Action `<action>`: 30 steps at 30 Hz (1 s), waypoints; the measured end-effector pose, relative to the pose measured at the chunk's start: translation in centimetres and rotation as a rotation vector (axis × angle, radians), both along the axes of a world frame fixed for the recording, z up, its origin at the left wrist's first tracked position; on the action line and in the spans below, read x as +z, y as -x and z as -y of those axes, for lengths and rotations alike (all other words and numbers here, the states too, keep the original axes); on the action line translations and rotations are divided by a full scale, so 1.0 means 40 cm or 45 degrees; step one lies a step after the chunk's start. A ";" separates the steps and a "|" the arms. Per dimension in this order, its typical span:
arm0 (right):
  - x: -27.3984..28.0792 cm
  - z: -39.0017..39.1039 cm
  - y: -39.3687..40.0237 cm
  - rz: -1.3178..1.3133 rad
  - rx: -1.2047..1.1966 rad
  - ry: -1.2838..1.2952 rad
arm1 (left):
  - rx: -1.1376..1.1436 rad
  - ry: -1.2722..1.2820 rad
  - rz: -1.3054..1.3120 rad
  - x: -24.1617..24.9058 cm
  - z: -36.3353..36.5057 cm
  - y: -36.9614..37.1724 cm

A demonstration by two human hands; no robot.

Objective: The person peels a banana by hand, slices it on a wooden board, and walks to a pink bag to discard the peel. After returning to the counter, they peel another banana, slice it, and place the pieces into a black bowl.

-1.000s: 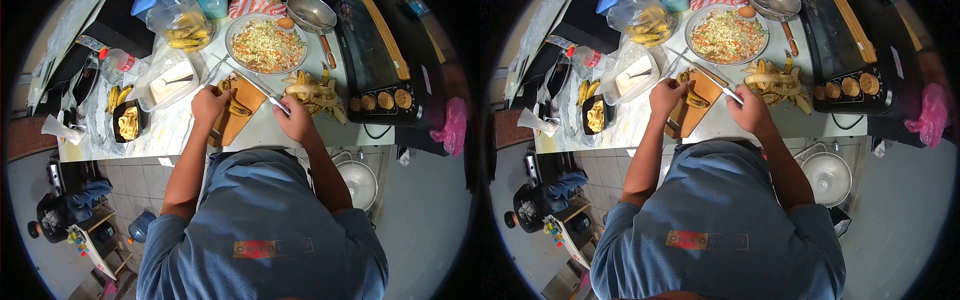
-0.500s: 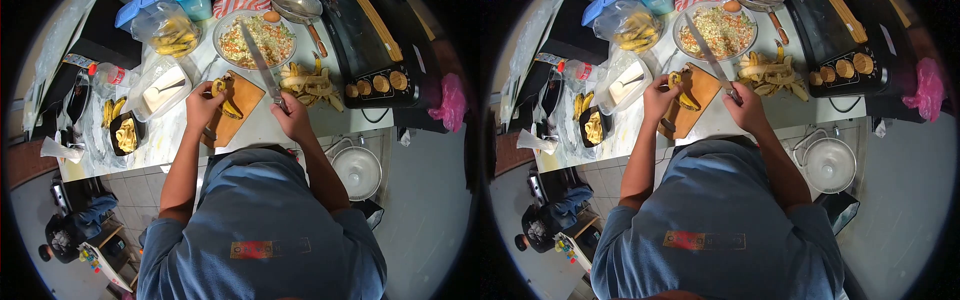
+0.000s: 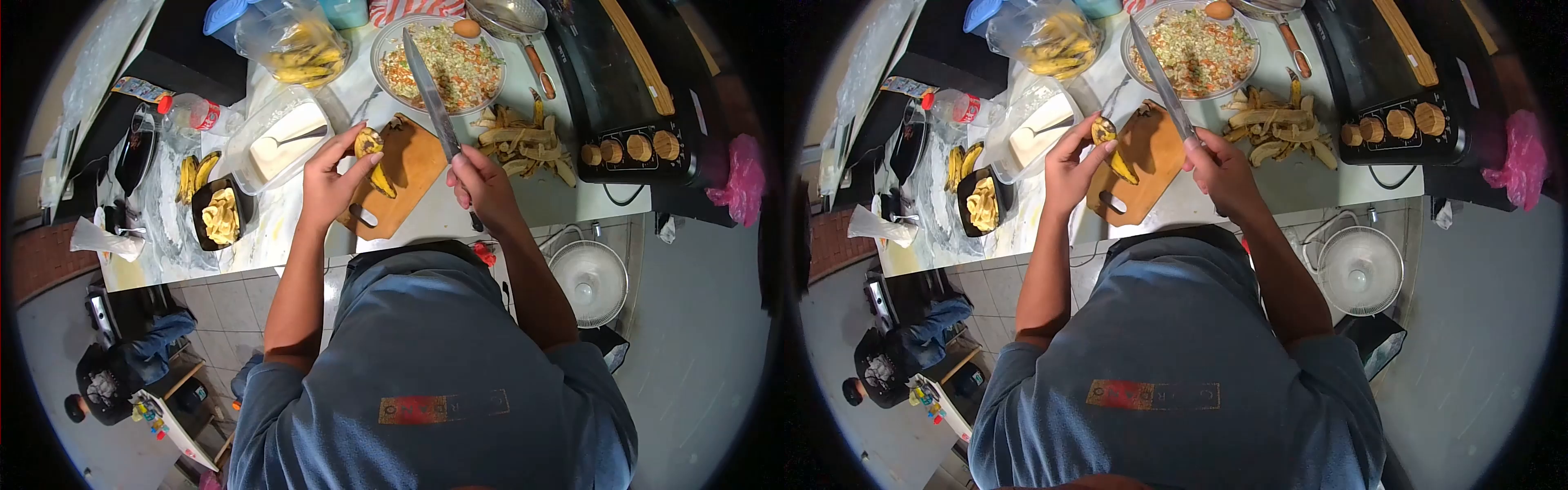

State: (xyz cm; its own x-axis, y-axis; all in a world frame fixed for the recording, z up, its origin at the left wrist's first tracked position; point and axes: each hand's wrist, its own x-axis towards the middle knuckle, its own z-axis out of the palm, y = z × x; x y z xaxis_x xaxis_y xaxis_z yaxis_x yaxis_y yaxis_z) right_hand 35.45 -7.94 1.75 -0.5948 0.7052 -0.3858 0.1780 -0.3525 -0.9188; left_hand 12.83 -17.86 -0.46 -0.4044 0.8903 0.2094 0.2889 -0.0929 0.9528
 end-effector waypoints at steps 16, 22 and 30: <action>0.221 0.045 0.082 -0.208 0.250 -0.204 | 0.045 -0.272 0.340 0.087 0.022 -0.002; 0.233 0.050 0.115 -0.274 0.318 -0.124 | 0.061 -0.299 0.506 0.108 0.019 -0.001; 0.249 0.033 0.136 -0.168 0.398 -0.164 | 0.036 -0.320 0.422 0.114 0.019 0.010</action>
